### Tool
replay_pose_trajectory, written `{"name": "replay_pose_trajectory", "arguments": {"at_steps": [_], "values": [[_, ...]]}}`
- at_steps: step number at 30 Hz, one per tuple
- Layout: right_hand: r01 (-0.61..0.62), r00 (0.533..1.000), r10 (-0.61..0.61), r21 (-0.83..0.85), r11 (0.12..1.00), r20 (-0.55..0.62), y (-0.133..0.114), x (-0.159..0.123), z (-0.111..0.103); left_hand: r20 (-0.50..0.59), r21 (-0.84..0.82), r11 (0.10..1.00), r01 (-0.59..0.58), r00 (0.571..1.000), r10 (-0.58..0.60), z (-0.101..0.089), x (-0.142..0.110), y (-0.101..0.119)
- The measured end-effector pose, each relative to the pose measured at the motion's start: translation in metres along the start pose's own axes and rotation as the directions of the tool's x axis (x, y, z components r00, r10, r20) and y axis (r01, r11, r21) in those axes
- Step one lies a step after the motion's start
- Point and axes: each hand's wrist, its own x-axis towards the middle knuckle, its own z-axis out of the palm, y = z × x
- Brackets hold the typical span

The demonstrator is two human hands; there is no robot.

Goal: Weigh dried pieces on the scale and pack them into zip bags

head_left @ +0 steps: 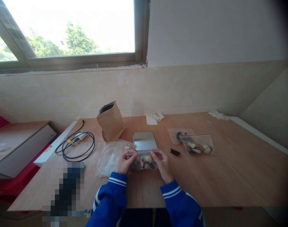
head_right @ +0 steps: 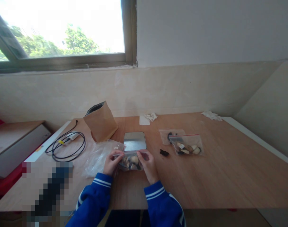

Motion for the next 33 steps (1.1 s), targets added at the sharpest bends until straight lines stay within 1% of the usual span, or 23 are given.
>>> {"name": "replay_pose_trajectory", "arguments": {"at_steps": [3, 4, 5, 8, 10, 12, 20, 28, 33], "values": [[-0.081, 0.994, 0.073, 0.102, 0.991, 0.079, -0.002, -0.001, -0.001, 0.028, -0.058, 0.998, 0.015, 1.0, -0.013, 0.0, 0.0, 0.002], [-0.098, 0.99, 0.085, 0.109, 0.989, 0.116, -0.002, -0.001, -0.001, 0.045, -0.06, 0.998, 0.015, 0.999, -0.012, 0.001, -0.001, 0.003], [-0.098, 0.986, 0.084, 0.092, 0.991, 0.148, -0.003, -0.002, -0.001, 0.07, -0.051, 0.999, 0.015, 0.997, -0.011, 0.001, -0.001, 0.005], [-0.032, 0.979, 0.035, -0.017, 0.999, 0.202, -0.004, -0.002, -0.001, 0.119, -0.005, 1.0, 0.002, 0.993, -0.001, 0.001, -0.001, 0.009], [-0.004, 0.979, 0.013, -0.045, 0.999, 0.203, -0.005, -0.002, 0.0, 0.116, 0.021, 1.0, -0.007, 0.993, 0.005, 0.002, -0.002, 0.011], [-0.003, 0.98, 0.011, -0.041, 0.999, 0.197, -0.006, -0.002, 0.0, 0.096, 0.036, 0.999, -0.02, 0.995, 0.016, 0.001, -0.002, 0.011], [0.019, 0.981, -0.009, -0.049, 0.999, 0.195, -0.002, -0.002, -0.001, 0.064, 0.082, 0.994, -0.078, 0.995, 0.073, 0.0, -0.001, 0.001], [0.012, 0.983, 0.003, -0.08, 0.997, 0.184, 0.0, -0.003, -0.002, 0.095, 0.105, 0.991, -0.088, 0.992, 0.079, 0.001, -0.001, 0.001], [0.018, 0.973, 0.004, -0.092, 0.996, 0.231, -0.004, -0.004, -0.002, 0.131, 0.116, 0.982, -0.148, 0.983, 0.133, 0.0, -0.001, -0.002]]}}
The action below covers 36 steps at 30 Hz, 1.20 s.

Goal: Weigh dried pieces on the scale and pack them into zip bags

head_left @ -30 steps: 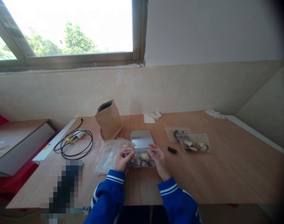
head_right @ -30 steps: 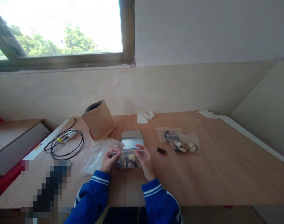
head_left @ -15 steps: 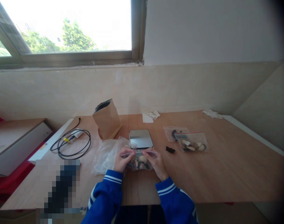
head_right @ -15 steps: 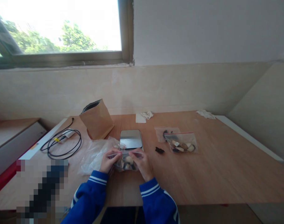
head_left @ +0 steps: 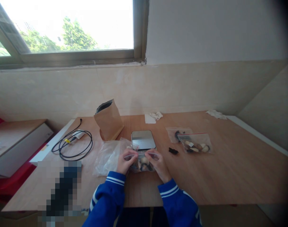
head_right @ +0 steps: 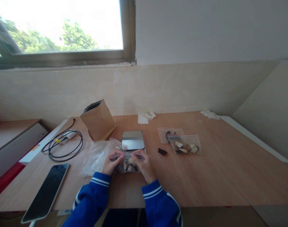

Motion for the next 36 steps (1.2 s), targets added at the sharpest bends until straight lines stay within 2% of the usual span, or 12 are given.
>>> {"name": "replay_pose_trajectory", "arguments": {"at_steps": [3, 6, 15, 21, 27, 36], "values": [[0.016, 0.999, -0.015, -0.022, 1.0, 0.044, -0.007, -0.002, 0.001, 0.021, 0.049, 0.997, -0.051, 0.999, 0.05, 0.0, 0.0, -0.001], [0.088, 0.994, -0.083, -0.077, 0.993, 0.066, -0.012, -0.003, 0.004, 0.017, 0.083, 0.992, -0.09, 0.996, 0.089, 0.001, -0.001, -0.002], [0.167, 0.986, -0.166, -0.169, 0.971, 0.02, -0.008, -0.001, 0.004, 0.014, 0.176, 0.968, -0.176, 0.984, 0.176, 0.003, -0.002, 0.005], [0.164, 0.986, -0.164, -0.153, 0.975, 0.012, -0.016, -0.003, 0.007, 0.036, 0.173, 0.966, -0.191, 0.981, 0.188, 0.003, -0.001, 0.003], [0.167, 0.986, -0.169, -0.163, 0.972, 0.0, -0.013, -0.003, 0.009, 0.074, 0.175, 0.958, -0.229, 0.973, 0.219, 0.003, -0.001, 0.001], [0.149, 0.986, -0.157, -0.118, 0.982, -0.063, -0.009, -0.003, 0.012, 0.004, 0.16, 0.965, -0.207, 0.978, 0.209, 0.003, -0.001, 0.0]]}}
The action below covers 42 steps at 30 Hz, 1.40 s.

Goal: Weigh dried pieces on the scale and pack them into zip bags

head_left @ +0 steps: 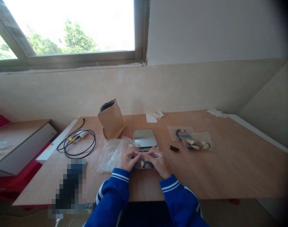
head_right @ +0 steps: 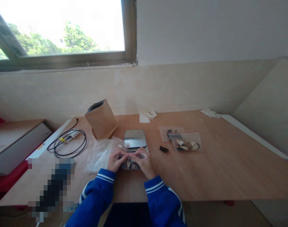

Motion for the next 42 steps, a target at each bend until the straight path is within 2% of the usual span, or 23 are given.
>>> {"name": "replay_pose_trajectory", "arguments": {"at_steps": [6, 12, 16, 21, 27, 31, 34, 36, 38, 40, 42], "values": [[0.021, 0.999, -0.02, -0.042, 0.999, 0.038, 0.002, 0.001, -0.004, -0.049, -0.038, 0.993, 0.108, 0.993, -0.109, 0.0, -0.002, -0.01], [0.101, 0.994, -0.105, -0.157, 0.983, -0.019, 0.011, 0.001, -0.004, -0.085, -0.037, 0.987, 0.159, 0.983, -0.162, 0.001, -0.005, -0.015], [0.046, 0.999, -0.046, -0.1, 0.994, 0.008, 0.01, 0.0, -0.003, -0.117, -0.053, 0.978, 0.201, 0.971, -0.206, 0.0, -0.004, -0.013], [-0.103, 0.994, 0.102, 0.029, 0.994, 0.025, 0.001, -0.004, -0.006, -0.033, -0.143, 0.96, 0.24, 0.968, -0.247, 0.0, -0.002, -0.006], [-0.104, 0.991, 0.094, -0.114, 0.988, -0.094, 0.0, -0.002, -0.005, -0.073, -0.142, 0.961, 0.236, 0.966, -0.248, 0.0, -0.002, -0.008], [-0.137, 0.984, 0.126, -0.081, 0.987, -0.125, 0.01, -0.006, -0.009, -0.025, -0.129, 0.97, 0.204, 0.978, -0.209, -0.001, 0.0, -0.009], [-0.226, 0.949, 0.22, 0.002, 0.974, -0.224, 0.016, -0.013, -0.032, 0.003, -0.152, 0.977, 0.151, 0.988, -0.152, 0.0, 0.001, -0.006], [-0.301, 0.905, 0.301, 0.047, 0.952, -0.3, 0.016, -0.016, -0.063, 0.011, -0.165, 0.977, 0.135, 0.991, -0.135, 0.0, 0.002, -0.005], [-0.322, 0.867, 0.312, 0.042, 0.946, -0.389, 0.012, -0.016, -0.102, 0.025, -0.171, 0.975, 0.141, 0.99, -0.139, 0.001, 0.002, -0.004], [-0.312, 0.836, 0.243, -0.063, 0.948, -0.491, 0.005, -0.013, -0.142, 0.042, -0.165, 0.974, 0.158, 0.987, -0.153, 0.001, 0.001, -0.003], [-0.222, 0.852, 0.066, -0.243, 0.944, -0.52, -0.003, -0.008, -0.175, 0.029, -0.157, 0.972, 0.173, 0.985, -0.17, 0.001, 0.0, -0.002]]}}
